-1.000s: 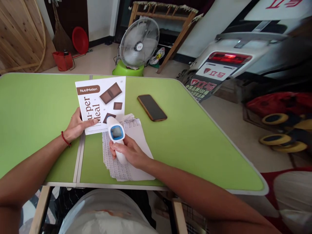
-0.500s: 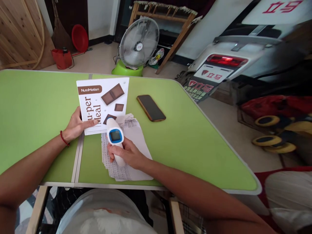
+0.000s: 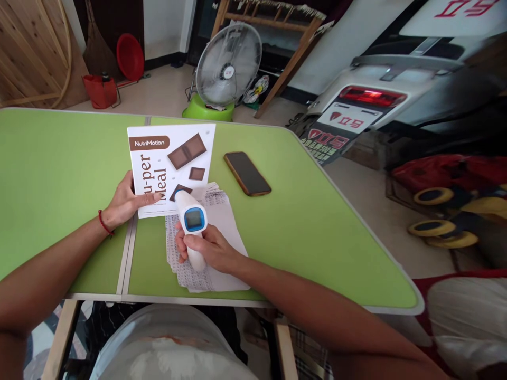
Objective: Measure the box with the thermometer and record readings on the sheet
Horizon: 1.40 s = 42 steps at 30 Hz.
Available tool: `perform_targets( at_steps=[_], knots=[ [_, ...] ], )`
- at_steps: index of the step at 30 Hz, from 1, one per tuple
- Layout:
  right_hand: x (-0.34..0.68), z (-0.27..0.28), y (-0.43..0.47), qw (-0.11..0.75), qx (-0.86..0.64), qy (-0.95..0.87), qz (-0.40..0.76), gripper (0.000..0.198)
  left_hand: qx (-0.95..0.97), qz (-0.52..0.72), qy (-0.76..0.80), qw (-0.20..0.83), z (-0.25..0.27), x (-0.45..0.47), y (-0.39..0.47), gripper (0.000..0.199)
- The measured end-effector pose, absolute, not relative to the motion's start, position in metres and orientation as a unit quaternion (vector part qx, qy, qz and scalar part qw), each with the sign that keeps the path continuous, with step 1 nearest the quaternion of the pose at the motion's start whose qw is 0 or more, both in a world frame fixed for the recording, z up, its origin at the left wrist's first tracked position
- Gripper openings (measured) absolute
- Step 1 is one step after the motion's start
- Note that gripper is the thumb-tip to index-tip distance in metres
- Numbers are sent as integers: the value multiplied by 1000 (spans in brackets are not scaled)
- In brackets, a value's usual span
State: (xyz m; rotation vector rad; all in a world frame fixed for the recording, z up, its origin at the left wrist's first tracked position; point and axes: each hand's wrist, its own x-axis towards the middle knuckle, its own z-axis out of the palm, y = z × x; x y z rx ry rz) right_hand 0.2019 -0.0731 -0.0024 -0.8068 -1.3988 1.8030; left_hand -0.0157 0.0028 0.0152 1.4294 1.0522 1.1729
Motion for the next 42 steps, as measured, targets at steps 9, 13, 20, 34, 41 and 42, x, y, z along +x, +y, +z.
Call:
perform_targets(
  at_steps=[9, 13, 20, 34, 41, 42],
  knots=[
    [203, -4, -73, 353, -325, -541, 690, 31, 588, 482, 428, 489, 17, -15, 2, 66],
    [203, -4, -73, 353, -321, -549, 686, 28, 588, 481, 429, 488, 18, -15, 2, 66],
    [203, -3, -72, 355, -318, -551, 685, 25, 585, 482, 433, 487, 18, -15, 2, 65],
    [203, -4, -71, 349, -316, -559, 682, 30, 584, 481, 431, 492, 19, -14, 1, 65],
    [203, -2, -72, 344, -321, -562, 680, 29, 583, 480, 433, 492, 20, -14, 1, 66],
    [203, -2, -72, 347, -320, -564, 678, 28, 583, 479, 435, 491, 19, -15, 1, 67]
  ],
)
